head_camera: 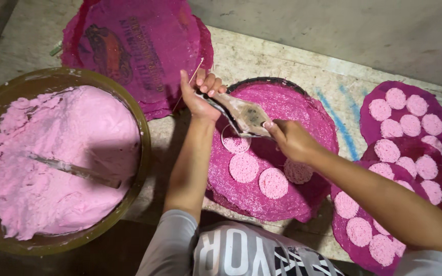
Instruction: The person scoops pink dough from a bowl and uses a handheld press to form small round pieces onto a pink mat. The person repeatedly fills the press, presses the dough, and arranges the formed pieces on the mat.
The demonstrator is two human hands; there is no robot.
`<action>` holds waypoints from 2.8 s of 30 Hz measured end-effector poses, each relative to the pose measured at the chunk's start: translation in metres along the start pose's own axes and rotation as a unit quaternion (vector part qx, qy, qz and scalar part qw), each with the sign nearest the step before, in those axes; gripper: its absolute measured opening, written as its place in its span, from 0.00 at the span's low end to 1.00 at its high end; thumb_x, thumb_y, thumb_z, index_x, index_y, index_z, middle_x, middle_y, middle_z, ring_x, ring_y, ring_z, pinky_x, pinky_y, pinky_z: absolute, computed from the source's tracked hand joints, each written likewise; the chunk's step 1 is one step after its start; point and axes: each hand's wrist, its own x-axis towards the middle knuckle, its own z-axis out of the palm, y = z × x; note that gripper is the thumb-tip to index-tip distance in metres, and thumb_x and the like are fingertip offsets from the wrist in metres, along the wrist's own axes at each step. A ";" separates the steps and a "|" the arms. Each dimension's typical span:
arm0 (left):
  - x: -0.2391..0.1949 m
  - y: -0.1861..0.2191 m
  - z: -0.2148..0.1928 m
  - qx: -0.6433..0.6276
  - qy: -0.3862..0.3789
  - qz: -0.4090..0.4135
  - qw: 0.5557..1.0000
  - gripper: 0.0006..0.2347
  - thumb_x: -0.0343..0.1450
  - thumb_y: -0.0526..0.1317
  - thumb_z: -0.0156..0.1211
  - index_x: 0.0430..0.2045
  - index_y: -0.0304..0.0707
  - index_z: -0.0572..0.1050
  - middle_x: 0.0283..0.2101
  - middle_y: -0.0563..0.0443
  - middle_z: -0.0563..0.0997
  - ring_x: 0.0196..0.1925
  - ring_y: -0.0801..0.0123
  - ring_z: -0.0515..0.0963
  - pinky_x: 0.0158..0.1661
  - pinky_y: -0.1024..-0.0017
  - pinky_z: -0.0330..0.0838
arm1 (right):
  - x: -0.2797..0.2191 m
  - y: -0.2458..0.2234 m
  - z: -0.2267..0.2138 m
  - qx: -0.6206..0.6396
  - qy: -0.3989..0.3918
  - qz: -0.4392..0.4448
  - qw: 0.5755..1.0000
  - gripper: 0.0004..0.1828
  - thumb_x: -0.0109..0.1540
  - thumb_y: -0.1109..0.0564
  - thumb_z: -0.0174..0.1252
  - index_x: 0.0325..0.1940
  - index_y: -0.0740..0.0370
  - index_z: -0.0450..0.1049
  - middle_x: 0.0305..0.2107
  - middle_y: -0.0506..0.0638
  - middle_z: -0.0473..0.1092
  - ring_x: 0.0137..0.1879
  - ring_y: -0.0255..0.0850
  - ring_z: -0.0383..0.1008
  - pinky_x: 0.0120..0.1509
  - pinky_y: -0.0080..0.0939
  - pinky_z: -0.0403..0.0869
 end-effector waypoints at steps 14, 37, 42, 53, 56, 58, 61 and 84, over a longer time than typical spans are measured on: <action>-0.009 -0.014 0.011 0.006 0.174 -0.008 0.985 0.21 0.74 0.59 0.38 0.14 0.48 0.60 0.13 0.60 0.57 0.16 0.73 0.56 0.27 0.68 0.59 | -0.008 -0.005 -0.006 -0.030 -0.028 0.086 0.995 0.36 0.71 0.34 0.33 0.36 0.65 0.76 0.17 0.53 0.71 0.25 0.45 0.74 0.39 0.51 0.76; -0.077 0.065 0.038 0.653 -0.095 -0.176 0.731 0.32 0.68 0.39 0.50 0.72 0.37 0.54 0.71 0.34 0.66 0.74 0.55 0.66 0.72 0.60 0.60 | -0.029 0.087 0.068 0.142 0.225 -0.120 0.956 0.32 0.71 0.34 0.43 0.33 0.63 0.75 0.15 0.50 0.65 0.22 0.39 0.64 0.25 0.45 0.63; -0.090 0.039 0.026 0.761 -0.231 -0.231 0.560 0.46 0.63 0.28 0.66 0.71 0.36 0.36 0.74 0.25 0.39 0.79 0.44 0.39 0.71 0.55 0.51 | -0.065 0.107 0.088 0.364 0.246 -0.097 0.893 0.41 0.69 0.28 0.30 0.36 0.65 0.73 0.19 0.46 0.69 0.23 0.35 0.68 0.22 0.38 0.66; -0.091 0.015 -0.009 0.824 -0.295 -0.123 0.468 0.46 0.56 0.37 0.76 0.70 0.41 0.52 0.69 0.35 0.62 0.72 0.42 0.58 0.71 0.53 0.52 | -0.136 0.159 0.105 0.485 0.384 -0.116 0.777 0.42 0.73 0.27 0.31 0.51 0.70 0.69 0.25 0.53 0.69 0.25 0.39 0.66 0.27 0.40 0.64; -0.090 0.017 -0.009 0.834 -0.283 -0.137 0.453 0.48 0.56 0.37 0.78 0.70 0.40 0.51 0.68 0.32 0.59 0.72 0.39 0.55 0.69 0.53 0.52 | -0.145 0.165 0.112 0.536 0.390 -0.116 0.740 0.41 0.74 0.27 0.33 0.52 0.71 0.68 0.26 0.54 0.68 0.26 0.40 0.65 0.28 0.41 0.64; -0.089 0.020 -0.004 0.820 -0.290 -0.117 0.479 0.45 0.56 0.38 0.78 0.69 0.42 0.55 0.68 0.34 0.62 0.73 0.42 0.57 0.70 0.54 0.54 | -0.150 0.167 0.113 0.559 0.388 -0.125 0.722 0.41 0.75 0.26 0.34 0.52 0.71 0.68 0.27 0.55 0.67 0.27 0.40 0.65 0.30 0.41 0.63; -0.079 0.017 0.009 0.799 -0.288 -0.123 0.514 0.45 0.57 0.39 0.77 0.70 0.42 0.54 0.69 0.35 0.62 0.74 0.44 0.58 0.72 0.55 0.54 | -0.153 0.164 0.111 0.561 0.408 -0.097 0.713 0.40 0.71 0.26 0.36 0.57 0.67 0.67 0.35 0.53 0.69 0.28 0.39 0.65 0.28 0.40 0.63; -0.221 -0.064 0.218 0.671 -0.549 -0.302 0.397 0.09 0.70 0.46 0.57 0.41 0.47 0.75 0.30 0.44 0.80 0.29 0.58 0.82 0.34 0.61 0.77 | -0.269 0.022 -0.039 -0.195 0.242 -0.509 0.802 0.36 0.58 0.29 0.62 0.38 0.70 0.72 0.23 0.51 0.65 0.27 0.47 0.70 0.29 0.47 0.67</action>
